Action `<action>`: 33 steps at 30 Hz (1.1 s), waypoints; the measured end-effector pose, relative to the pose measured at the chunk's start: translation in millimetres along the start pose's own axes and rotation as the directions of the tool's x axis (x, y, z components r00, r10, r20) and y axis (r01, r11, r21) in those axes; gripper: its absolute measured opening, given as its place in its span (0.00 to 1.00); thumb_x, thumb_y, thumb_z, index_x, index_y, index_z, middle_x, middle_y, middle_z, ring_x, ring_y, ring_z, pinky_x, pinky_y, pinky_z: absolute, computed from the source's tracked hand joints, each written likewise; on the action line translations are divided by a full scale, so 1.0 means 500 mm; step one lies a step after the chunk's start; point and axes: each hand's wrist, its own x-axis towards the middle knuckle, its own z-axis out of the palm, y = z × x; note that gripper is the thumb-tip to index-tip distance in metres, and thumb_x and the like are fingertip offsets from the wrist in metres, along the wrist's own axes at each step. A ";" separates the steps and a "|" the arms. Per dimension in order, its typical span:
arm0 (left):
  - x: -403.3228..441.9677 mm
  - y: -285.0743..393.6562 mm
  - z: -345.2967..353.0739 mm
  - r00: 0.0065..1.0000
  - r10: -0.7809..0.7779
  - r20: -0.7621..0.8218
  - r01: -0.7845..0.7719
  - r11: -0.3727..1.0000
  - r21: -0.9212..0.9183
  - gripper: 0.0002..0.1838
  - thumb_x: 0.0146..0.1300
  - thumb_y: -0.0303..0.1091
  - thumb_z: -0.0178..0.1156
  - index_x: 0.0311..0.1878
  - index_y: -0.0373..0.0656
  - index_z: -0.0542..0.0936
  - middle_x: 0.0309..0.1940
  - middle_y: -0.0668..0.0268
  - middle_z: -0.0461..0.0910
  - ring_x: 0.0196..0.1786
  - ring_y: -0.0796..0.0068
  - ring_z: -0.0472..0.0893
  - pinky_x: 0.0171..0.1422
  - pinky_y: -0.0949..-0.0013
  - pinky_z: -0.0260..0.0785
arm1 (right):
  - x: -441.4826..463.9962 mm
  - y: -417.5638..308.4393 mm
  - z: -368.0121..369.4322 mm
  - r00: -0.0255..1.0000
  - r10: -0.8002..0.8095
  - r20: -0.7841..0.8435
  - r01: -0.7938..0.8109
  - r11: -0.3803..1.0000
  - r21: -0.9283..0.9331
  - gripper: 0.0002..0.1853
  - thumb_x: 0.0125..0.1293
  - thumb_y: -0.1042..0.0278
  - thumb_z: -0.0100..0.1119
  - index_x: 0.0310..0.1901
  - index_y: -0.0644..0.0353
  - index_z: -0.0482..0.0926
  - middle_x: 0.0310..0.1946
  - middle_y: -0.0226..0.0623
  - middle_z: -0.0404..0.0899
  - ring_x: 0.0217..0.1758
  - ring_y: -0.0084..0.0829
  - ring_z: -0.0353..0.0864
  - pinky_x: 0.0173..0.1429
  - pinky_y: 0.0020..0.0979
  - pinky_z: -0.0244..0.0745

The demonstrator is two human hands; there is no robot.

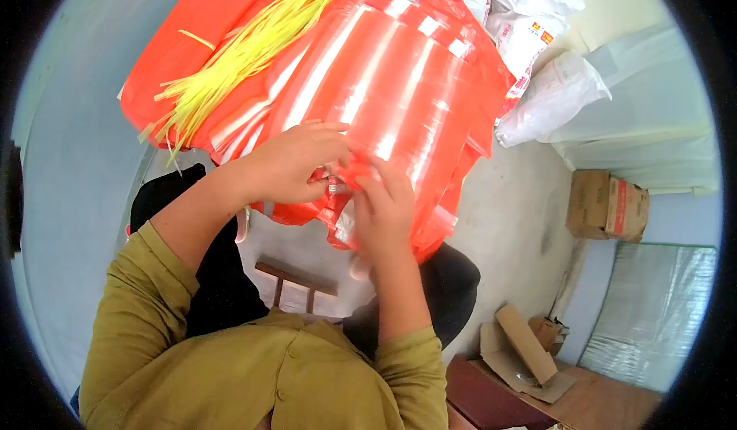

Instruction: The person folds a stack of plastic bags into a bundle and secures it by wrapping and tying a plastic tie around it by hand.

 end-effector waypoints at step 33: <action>-0.072 -0.058 -0.026 0.700 -0.692 -0.178 0.043 0.289 -0.956 0.30 0.83 0.49 0.55 0.76 0.38 0.68 0.67 0.57 0.74 0.67 0.67 0.76 0.73 0.60 0.68 | 0.049 -0.042 -0.040 0.885 0.459 -0.080 -0.402 0.840 0.364 0.12 0.77 0.71 0.64 0.57 0.66 0.88 0.58 0.41 0.89 0.61 0.34 0.85 0.68 0.34 0.77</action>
